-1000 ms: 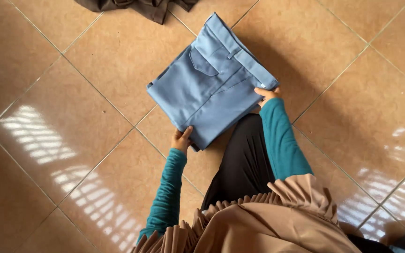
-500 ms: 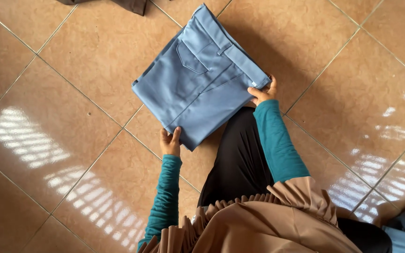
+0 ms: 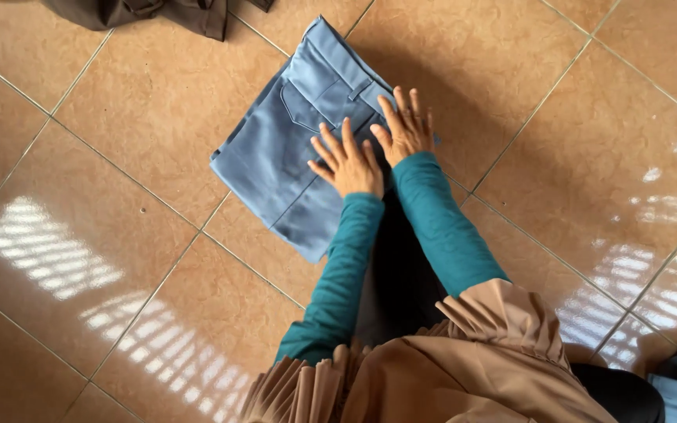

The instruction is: Folding blue trousers into neat rectangles and stacking them on a tiled floor.

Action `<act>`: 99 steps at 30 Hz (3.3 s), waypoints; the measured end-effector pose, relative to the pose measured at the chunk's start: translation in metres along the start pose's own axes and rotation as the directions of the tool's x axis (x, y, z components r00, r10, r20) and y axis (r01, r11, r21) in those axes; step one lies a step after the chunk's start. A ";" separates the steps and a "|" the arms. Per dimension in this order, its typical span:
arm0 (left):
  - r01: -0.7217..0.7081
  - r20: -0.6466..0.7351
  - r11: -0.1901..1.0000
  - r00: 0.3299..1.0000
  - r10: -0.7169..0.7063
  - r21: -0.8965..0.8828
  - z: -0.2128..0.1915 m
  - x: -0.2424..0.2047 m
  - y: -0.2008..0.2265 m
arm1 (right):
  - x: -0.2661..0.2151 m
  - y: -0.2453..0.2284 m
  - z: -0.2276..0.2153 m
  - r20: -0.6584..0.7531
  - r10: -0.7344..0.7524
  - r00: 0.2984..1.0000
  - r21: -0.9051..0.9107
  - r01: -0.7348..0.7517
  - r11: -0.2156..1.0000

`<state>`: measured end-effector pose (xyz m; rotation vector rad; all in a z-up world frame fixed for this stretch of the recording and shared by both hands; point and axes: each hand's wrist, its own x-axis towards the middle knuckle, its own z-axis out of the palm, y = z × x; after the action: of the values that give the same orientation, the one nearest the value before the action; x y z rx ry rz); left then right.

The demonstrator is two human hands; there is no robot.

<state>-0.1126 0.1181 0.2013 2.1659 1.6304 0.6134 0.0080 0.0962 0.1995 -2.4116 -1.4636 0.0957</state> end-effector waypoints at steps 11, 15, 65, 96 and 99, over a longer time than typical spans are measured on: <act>0.047 0.187 0.984 0.979 -0.079 0.173 0.031 0.000 -0.002 | -0.010 0.006 0.024 0.280 0.116 0.953 -0.069 -0.100 0.993; 0.047 0.230 0.980 0.969 -0.092 0.195 0.029 0.000 -0.002 | -0.011 0.010 0.030 0.293 0.113 0.949 -0.096 -0.089 0.991; -0.555 0.500 0.830 0.734 0.460 0.052 0.086 -0.195 0.176 | -0.226 0.213 -0.058 0.014 0.646 0.763 -0.095 -0.642 0.761; -0.792 0.603 -0.059 -0.508 0.614 -0.607 0.120 -0.692 0.241 | -0.761 0.289 -0.103 -0.117 0.966 -0.232 0.191 -0.959 -0.208; -0.766 0.499 0.068 -0.346 0.794 -0.639 0.137 -0.681 0.257 | -0.770 0.317 -0.077 -0.200 0.976 -0.082 0.189 -0.981 -0.044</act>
<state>0.0047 -0.6106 0.1361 2.5544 -0.7671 -0.2557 -0.0695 -0.7296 0.0951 -2.7251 0.8183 0.0469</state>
